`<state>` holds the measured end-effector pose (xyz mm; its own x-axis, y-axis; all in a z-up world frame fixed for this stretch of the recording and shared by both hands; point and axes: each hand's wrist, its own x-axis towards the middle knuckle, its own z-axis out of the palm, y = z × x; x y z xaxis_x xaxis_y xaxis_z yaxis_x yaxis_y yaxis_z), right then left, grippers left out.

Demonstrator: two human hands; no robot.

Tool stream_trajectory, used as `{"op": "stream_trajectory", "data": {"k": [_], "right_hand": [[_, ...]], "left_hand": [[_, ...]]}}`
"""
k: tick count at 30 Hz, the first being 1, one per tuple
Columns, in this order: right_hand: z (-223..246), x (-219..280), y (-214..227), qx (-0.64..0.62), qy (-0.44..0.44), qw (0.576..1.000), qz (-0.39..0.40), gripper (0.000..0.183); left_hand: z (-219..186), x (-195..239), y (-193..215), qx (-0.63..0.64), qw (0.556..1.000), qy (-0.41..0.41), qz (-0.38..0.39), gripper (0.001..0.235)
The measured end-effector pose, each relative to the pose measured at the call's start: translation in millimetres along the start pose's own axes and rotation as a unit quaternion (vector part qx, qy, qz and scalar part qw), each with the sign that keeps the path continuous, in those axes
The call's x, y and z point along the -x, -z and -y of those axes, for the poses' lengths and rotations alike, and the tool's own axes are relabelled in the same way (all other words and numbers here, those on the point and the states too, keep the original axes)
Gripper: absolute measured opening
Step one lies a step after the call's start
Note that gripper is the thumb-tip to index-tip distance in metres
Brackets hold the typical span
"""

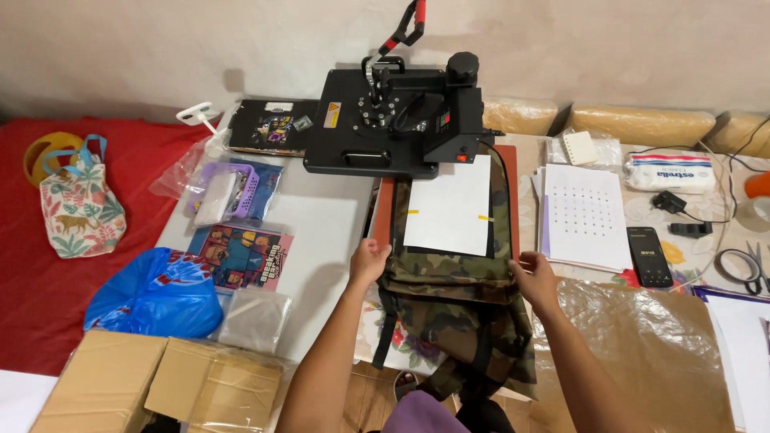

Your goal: Operating a heat press machine to apply a design to a camouflage bag and then handling the bag.

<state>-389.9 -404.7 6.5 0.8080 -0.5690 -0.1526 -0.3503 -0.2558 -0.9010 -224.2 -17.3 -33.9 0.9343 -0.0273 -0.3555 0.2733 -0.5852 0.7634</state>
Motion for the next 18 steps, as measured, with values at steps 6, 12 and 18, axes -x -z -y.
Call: {"op": "stream_trajectory", "data": {"k": [6,12,18], "right_hand": [[6.7,-43.3,-27.5,0.112,-0.105,0.988,0.017,0.073],[-38.0,-82.0,-42.5,0.136,-0.134,0.981,0.014,0.074],[-6.7,-80.5,-39.6,0.104,-0.181,0.978,0.021,0.064]], "left_hand": [[-16.2,-18.5,-26.3,-0.014,0.999,0.033,-0.009,0.081],[-8.8,-34.1,-41.2,-0.058,0.996,0.054,-0.029,0.081],[-37.9,-28.9,-46.7,-0.127,0.987,0.083,-0.059,0.072]]}}
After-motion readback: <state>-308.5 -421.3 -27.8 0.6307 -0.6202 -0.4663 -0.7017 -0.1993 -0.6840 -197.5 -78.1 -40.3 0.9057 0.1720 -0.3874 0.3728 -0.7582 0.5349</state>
